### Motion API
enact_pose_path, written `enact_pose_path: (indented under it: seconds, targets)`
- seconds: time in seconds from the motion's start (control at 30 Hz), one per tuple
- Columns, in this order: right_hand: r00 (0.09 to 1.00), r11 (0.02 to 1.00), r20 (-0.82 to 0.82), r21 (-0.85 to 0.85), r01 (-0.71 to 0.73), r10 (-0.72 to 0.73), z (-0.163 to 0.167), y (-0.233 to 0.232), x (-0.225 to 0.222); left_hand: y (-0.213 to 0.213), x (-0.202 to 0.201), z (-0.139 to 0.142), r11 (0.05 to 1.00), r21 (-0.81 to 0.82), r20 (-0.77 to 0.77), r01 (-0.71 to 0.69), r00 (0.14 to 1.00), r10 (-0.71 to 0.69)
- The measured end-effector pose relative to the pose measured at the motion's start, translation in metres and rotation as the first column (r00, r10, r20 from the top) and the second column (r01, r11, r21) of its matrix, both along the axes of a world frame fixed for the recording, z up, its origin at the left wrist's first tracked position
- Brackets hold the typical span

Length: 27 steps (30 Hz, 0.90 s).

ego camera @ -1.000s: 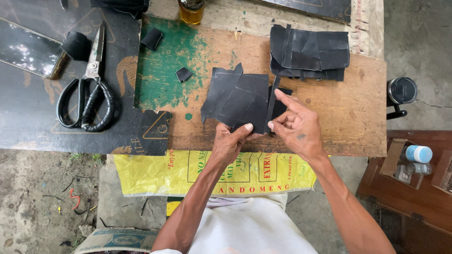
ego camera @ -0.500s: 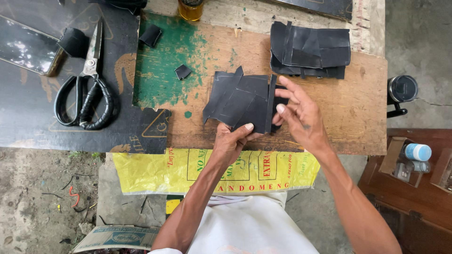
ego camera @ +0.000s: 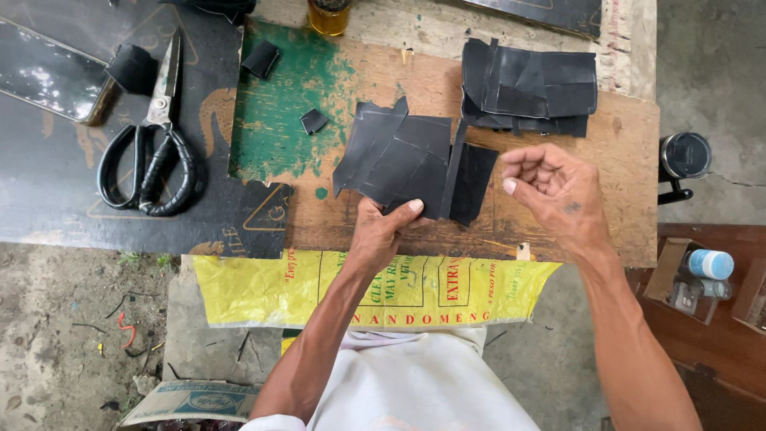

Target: The person aligns and folds black leather pieces on a wooden workbench, then stacks them into a pile. The person handles the pieces by hand, repeatedly folding and stacking them.

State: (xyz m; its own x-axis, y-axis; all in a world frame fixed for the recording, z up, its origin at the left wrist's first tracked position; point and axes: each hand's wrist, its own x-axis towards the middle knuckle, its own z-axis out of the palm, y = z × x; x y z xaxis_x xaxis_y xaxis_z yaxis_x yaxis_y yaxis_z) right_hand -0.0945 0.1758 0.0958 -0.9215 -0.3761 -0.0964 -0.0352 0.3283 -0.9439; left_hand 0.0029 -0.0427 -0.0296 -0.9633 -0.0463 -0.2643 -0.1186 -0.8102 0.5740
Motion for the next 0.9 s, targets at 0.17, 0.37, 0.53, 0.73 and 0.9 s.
enact_pose_path:
  seconds: [0.17, 0.37, 0.53, 0.73, 0.9]
  targets:
    - [0.993, 0.990, 0.092, -0.105, 0.089, -0.080, -0.009, -0.016, 0.000, 0.009, 0.003, 0.007, 0.979, -0.190, 0.029, 0.069, 0.998, -0.064]
    - [0.994, 0.990, -0.045, -0.105, 0.093, -0.098, -0.008, -0.025, 0.002, 0.013, 0.004, 0.011, 0.964, -0.247, 0.077, 0.095, 0.994, -0.078]
    - [0.968, 0.950, -0.064, -0.217, 0.224, -0.243, 0.002, -0.006, 0.013, 0.002, -0.006, 0.014, 0.990, -0.027, 0.009, -0.140, 0.990, 0.140]
    - [0.899, 0.740, 0.396, -0.545, 0.394, -0.187, -0.026, 0.001, 0.023, 0.004, -0.007, 0.027, 0.990, -0.030, -0.046, -0.136, 0.990, 0.135]
    - [0.890, 0.808, 0.352, -0.409, 0.424, -0.289, -0.079, -0.024, 0.069, 0.016, -0.008, 0.031, 0.979, -0.052, -0.037, -0.198, 0.980, 0.196]
